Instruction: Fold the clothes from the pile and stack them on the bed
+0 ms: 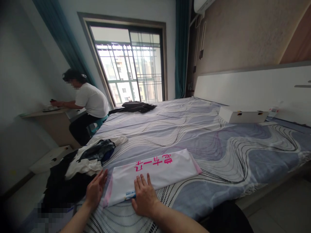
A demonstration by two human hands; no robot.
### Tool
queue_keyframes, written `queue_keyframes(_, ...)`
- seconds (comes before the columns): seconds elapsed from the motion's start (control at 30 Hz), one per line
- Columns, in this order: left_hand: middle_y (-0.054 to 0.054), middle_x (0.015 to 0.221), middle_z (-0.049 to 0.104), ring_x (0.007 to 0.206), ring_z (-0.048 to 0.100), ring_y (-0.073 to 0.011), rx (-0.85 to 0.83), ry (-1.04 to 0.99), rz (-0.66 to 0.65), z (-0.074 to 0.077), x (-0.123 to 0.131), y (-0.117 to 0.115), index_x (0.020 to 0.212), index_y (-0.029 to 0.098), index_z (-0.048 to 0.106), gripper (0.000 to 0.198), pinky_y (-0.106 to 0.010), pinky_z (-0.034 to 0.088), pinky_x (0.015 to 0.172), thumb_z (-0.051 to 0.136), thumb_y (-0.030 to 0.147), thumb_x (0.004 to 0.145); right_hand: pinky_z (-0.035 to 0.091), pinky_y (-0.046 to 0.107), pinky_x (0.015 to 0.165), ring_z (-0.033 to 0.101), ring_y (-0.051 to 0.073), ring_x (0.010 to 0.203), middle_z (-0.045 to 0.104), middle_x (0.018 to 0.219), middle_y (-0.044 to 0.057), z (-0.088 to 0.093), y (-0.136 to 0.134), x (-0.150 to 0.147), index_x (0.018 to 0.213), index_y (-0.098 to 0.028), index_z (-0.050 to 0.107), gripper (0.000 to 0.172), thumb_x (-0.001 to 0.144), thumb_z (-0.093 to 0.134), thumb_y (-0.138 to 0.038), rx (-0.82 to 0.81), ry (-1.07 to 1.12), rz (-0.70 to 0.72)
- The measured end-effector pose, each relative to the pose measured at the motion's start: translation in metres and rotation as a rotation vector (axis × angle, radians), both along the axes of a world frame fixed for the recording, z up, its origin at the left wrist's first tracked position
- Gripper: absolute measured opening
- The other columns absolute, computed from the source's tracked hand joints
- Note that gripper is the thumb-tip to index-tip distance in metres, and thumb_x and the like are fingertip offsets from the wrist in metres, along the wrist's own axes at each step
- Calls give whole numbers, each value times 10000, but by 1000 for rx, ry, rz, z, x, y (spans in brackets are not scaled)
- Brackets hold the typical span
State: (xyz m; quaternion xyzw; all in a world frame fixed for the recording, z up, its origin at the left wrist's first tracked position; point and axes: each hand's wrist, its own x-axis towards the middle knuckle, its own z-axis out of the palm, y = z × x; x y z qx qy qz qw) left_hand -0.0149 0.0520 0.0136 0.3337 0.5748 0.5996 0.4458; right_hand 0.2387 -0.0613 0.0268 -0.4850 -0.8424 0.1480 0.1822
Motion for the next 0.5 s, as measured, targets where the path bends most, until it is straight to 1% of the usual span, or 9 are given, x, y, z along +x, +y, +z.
queue_keyframes(0.03, -139, 1308, 668, 1278, 585, -224, 1, -69, 31, 0, -7, -2, 1210, 156, 629, 390, -414, 453, 1108, 493, 190, 847, -9, 571, 1228, 135, 345, 1517, 252, 1614, 216, 0, 4, -9, 1548, -33, 281, 754, 955, 423, -476, 13, 1, 14)
queue_keyframes(0.1, -141, 1226, 702, 1232, 621, -226, 11, -192, 64, -2, -14, -6, 1137, 144, 641, 328, -412, 482, 1087, 489, 175, 848, 31, 560, 1233, 166, 345, 1510, 280, 1600, 230, -2, 11, -27, 1534, -18, 304, 742, 951, 436, -459, 43, -2, 46)
queue_keyframes(0.2, -122, 1135, 729, 1203, 640, -224, 32, -297, 95, -4, -12, -8, 1012, 144, 665, 231, -404, 465, 1109, 520, 152, 833, 86, 555, 1233, 204, 362, 1497, 299, 1581, 263, -5, 21, -56, 1514, 19, 321, 745, 929, 476, -416, 78, -11, 66)
queue_keyframes(0.33, -127, 1145, 724, 1208, 637, -232, 43, -308, 100, -6, -8, -8, 980, 148, 668, 205, -401, 470, 1105, 524, 157, 835, 165, 566, 1217, 250, 405, 1472, 307, 1557, 310, -11, 34, -91, 1492, 66, 332, 774, 891, 529, -381, 88, -26, 22)
queue_keyframes(0.43, -147, 1185, 709, 1221, 629, -242, 40, -304, 100, -5, -9, -8, 983, 143, 659, 201, -391, 479, 1095, 524, 168, 835, 212, 572, 1199, 256, 408, 1470, 312, 1544, 329, -17, 40, -109, 1473, 91, 349, 706, 883, 503, -266, 66, -24, -22)
queue_keyframes(0.5, -160, 1207, 699, 1236, 619, -248, 38, -300, 101, -5, -9, -8, 989, 140, 650, 203, -387, 478, 1097, 523, 180, 836, 234, 552, 1196, 269, 390, 1470, 341, 1535, 319, -18, 43, -115, 1467, 86, 363, 683, 866, 497, -210, 23, 27, -62)
